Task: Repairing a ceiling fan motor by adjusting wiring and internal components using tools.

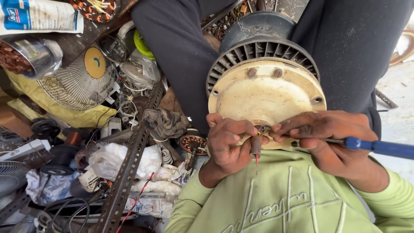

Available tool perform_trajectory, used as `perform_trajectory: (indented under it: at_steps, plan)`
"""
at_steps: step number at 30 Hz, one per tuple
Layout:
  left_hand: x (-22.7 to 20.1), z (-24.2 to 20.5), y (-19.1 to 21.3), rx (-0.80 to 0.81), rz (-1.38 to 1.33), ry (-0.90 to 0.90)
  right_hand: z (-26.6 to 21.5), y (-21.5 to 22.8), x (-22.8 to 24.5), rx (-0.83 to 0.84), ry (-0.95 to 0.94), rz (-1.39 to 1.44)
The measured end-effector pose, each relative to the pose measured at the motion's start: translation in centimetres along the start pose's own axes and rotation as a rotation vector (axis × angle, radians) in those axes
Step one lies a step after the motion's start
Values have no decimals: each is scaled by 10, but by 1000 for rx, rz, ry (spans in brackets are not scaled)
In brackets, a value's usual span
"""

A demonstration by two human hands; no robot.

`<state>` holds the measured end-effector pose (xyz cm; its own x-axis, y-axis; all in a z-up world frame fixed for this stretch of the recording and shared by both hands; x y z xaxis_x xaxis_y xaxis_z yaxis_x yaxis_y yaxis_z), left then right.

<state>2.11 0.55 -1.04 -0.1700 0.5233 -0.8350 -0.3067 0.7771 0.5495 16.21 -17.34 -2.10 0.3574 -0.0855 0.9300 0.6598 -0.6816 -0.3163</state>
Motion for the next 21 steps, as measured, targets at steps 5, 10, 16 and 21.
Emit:
perform_trajectory:
  at_steps: [5, 10, 16, 21]
  plan:
    - [1, 2, 1, 61, 38, -34, -10, 1, -8, 9, -31, 90]
    - [0, 0, 1, 64, 52, 2, -7, -2, -4, -20, 29, 11]
    - [3, -2, 1, 55, 61, -32, -11, -4, -3, -17, 24, -21]
    - [7, -5, 0, 27, 38, -42, -12, -5, -3, -21, -4, -40]
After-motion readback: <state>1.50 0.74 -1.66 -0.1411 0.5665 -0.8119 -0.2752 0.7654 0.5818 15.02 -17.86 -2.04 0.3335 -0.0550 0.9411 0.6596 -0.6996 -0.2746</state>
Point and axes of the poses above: each hand's wrist, its own z-axis towards the middle knuckle, its own y-axis out of the back of the hand, x = y × z, the point moved 1 cm from there along z, towards the middle knuckle, and after that the axes turned 5 degrees about z, right-handed, at the moved point
